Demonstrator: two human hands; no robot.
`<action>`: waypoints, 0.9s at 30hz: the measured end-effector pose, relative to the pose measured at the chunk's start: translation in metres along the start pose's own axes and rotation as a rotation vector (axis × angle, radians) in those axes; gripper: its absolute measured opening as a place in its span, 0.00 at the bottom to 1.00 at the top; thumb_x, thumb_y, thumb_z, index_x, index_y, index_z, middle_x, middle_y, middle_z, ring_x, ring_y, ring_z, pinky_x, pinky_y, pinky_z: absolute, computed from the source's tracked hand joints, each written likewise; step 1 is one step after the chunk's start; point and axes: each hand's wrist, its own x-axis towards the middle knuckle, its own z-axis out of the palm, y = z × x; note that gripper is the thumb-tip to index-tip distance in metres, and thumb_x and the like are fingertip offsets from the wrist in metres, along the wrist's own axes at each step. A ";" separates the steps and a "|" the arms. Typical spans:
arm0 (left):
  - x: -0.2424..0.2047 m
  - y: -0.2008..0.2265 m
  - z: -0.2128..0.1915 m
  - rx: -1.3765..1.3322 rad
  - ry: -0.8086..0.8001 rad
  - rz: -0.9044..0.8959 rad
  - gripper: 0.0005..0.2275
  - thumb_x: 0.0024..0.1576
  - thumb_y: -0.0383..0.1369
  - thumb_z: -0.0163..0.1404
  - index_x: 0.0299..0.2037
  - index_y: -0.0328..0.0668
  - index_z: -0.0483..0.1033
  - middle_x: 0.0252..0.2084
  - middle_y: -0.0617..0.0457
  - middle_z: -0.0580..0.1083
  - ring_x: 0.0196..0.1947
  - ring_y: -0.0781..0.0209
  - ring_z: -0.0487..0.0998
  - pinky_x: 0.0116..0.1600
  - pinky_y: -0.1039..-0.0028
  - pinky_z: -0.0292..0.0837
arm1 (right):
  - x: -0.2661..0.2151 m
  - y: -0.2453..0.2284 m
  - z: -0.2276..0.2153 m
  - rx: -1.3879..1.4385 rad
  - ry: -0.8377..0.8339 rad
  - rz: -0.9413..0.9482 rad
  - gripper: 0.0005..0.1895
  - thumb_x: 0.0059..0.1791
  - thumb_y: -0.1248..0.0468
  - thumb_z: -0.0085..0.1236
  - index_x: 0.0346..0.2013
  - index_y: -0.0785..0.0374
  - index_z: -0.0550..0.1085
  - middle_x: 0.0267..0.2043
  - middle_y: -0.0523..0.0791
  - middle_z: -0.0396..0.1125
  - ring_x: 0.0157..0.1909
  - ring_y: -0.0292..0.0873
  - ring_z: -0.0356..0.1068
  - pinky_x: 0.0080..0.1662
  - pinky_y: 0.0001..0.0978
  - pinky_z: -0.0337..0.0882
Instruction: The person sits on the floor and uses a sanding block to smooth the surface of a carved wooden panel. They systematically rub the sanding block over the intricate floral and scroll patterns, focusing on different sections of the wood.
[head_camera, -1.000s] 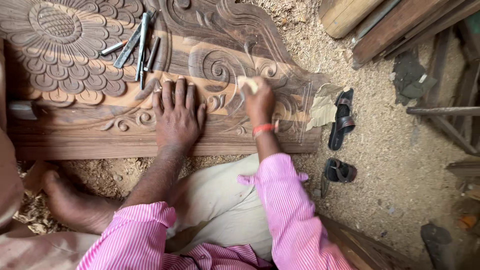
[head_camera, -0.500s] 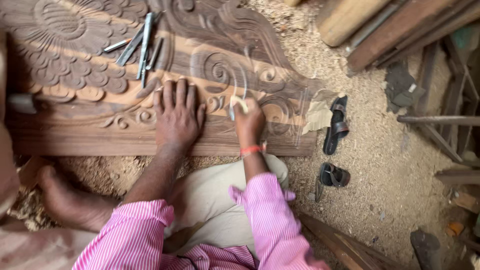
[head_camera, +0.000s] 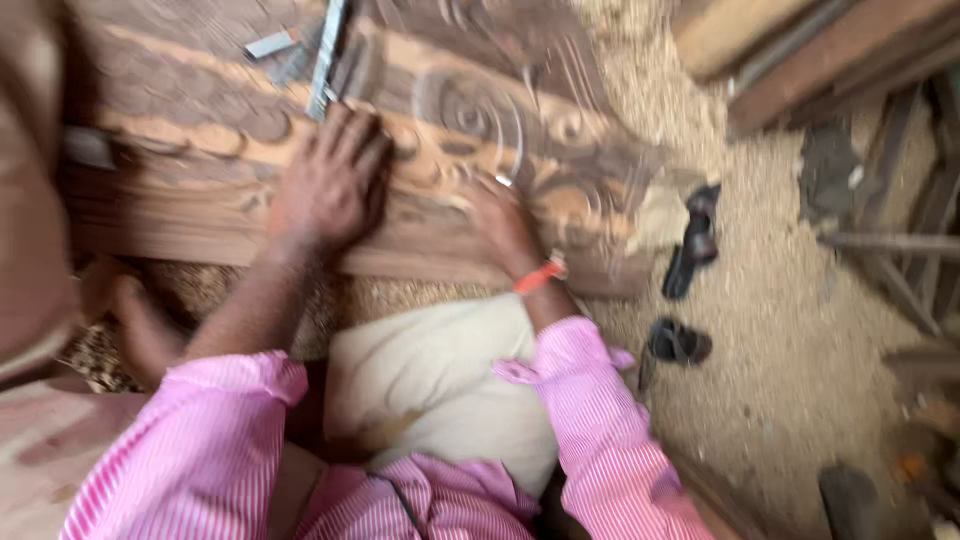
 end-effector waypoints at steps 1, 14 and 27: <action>-0.002 0.004 0.003 -0.006 -0.027 -0.027 0.23 0.68 0.44 0.30 0.69 0.45 0.65 0.75 0.43 0.59 0.74 0.45 0.53 0.72 0.54 0.49 | -0.012 0.000 0.005 -0.022 0.016 -0.039 0.15 0.49 0.71 0.54 0.50 0.63 0.76 0.54 0.53 0.70 0.57 0.58 0.69 0.59 0.48 0.70; 0.004 -0.002 0.001 0.103 0.123 0.020 0.23 0.70 0.39 0.31 0.73 0.40 0.62 0.75 0.44 0.60 0.76 0.50 0.52 0.78 0.58 0.42 | 0.016 -0.007 0.003 -0.065 0.044 -0.056 0.12 0.50 0.67 0.58 0.48 0.63 0.76 0.48 0.54 0.71 0.52 0.59 0.69 0.54 0.48 0.70; -0.001 -0.001 0.007 0.177 0.130 -0.007 0.23 0.69 0.34 0.32 0.73 0.34 0.59 0.74 0.41 0.60 0.75 0.48 0.53 0.77 0.59 0.44 | 0.008 -0.016 0.015 -0.062 0.107 -0.048 0.12 0.53 0.68 0.57 0.51 0.59 0.77 0.51 0.53 0.72 0.53 0.54 0.74 0.54 0.45 0.75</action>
